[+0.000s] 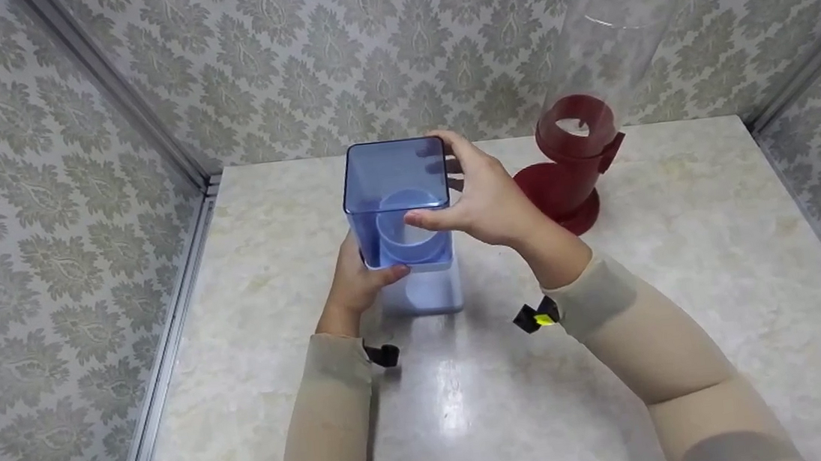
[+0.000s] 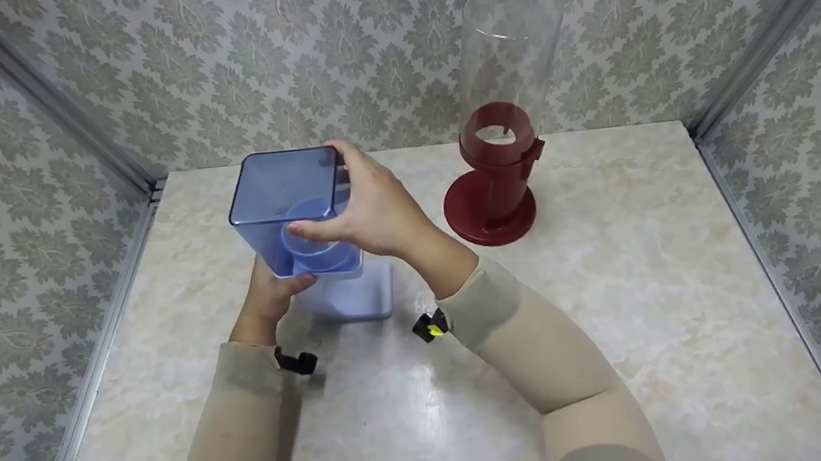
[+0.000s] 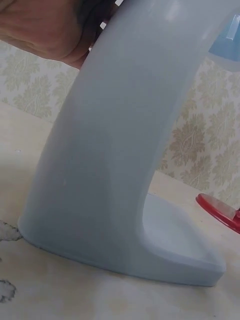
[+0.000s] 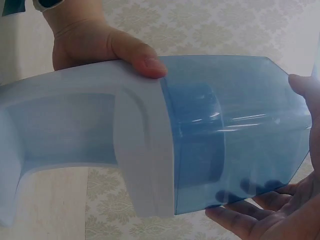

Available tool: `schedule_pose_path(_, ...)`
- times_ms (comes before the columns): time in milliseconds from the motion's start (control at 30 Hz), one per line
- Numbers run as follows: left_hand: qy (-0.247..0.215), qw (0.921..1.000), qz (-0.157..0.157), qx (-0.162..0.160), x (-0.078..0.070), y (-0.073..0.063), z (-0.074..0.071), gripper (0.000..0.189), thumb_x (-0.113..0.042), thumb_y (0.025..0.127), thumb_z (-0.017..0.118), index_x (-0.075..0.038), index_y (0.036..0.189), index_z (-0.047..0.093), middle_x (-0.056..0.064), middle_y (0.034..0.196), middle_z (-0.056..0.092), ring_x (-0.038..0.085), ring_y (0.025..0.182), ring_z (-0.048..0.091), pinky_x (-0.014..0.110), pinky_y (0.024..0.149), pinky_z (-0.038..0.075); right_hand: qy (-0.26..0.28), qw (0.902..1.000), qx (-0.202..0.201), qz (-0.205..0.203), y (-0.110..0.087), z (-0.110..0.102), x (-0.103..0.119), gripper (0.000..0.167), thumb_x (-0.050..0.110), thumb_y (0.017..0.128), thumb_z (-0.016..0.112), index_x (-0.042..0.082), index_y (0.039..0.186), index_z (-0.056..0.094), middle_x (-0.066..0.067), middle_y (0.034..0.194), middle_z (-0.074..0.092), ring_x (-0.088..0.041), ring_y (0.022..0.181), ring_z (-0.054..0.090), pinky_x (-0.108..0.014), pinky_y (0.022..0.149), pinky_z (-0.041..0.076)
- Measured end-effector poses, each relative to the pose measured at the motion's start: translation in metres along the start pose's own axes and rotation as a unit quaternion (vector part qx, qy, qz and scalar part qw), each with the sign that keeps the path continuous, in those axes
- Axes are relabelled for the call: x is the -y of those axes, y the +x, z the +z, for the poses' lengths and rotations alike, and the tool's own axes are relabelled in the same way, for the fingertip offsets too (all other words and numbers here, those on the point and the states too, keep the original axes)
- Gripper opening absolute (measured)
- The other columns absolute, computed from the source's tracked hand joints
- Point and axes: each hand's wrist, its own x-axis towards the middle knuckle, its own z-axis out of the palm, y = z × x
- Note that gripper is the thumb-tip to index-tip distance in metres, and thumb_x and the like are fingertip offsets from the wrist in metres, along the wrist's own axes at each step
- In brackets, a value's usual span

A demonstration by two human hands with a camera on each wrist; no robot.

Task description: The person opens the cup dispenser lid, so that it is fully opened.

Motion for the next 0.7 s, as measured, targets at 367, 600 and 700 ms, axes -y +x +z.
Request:
schedule_pose_path(367,0.008,1.0000,0.005,0.001,-0.0028,0.0022,0.0017,0.139,-0.081,0.061,0.099,-0.002,0.163,0.048,0.019,0.148,0.069,0.023,0.130,0.068,0.033,0.119,0.054,-0.012,0.9994,-0.017,-0.026,-0.0025,-0.0005,-0.0035,0.107,0.034,0.075,0.106,0.010,0.162,0.050,-0.008,0.149,0.066,-0.025,0.140,0.065,-0.049,0.125,0.056)
schedule_pose_path(600,-0.008,1.0000,-0.001,0.004,-0.0010,0.0028,0.0014,0.141,-0.081,0.060,0.100,-0.003,0.165,0.046,0.019,0.150,0.069,0.023,0.131,0.067,0.036,0.121,0.053,0.018,0.9997,-0.018,-0.004,0.0030,-0.0042,-0.0022,0.100,0.028,0.078,0.104,0.009,0.161,0.051,-0.012,0.149,0.065,-0.030,0.135,0.070,-0.050,0.117,0.062)
schedule_pose_path(700,-0.008,1.0000,-0.003,0.004,-0.0001,0.0028,0.0004,0.143,-0.083,0.059,0.099,-0.003,0.165,0.047,0.019,0.150,0.069,0.023,0.131,0.067,0.036,0.122,0.053,0.027,0.9996,-0.011,0.004,0.0052,-0.0062,-0.0001,0.099,0.027,0.079,0.103,0.009,0.162,0.051,-0.012,0.150,0.065,-0.031,0.135,0.070,-0.050,0.115,0.063)
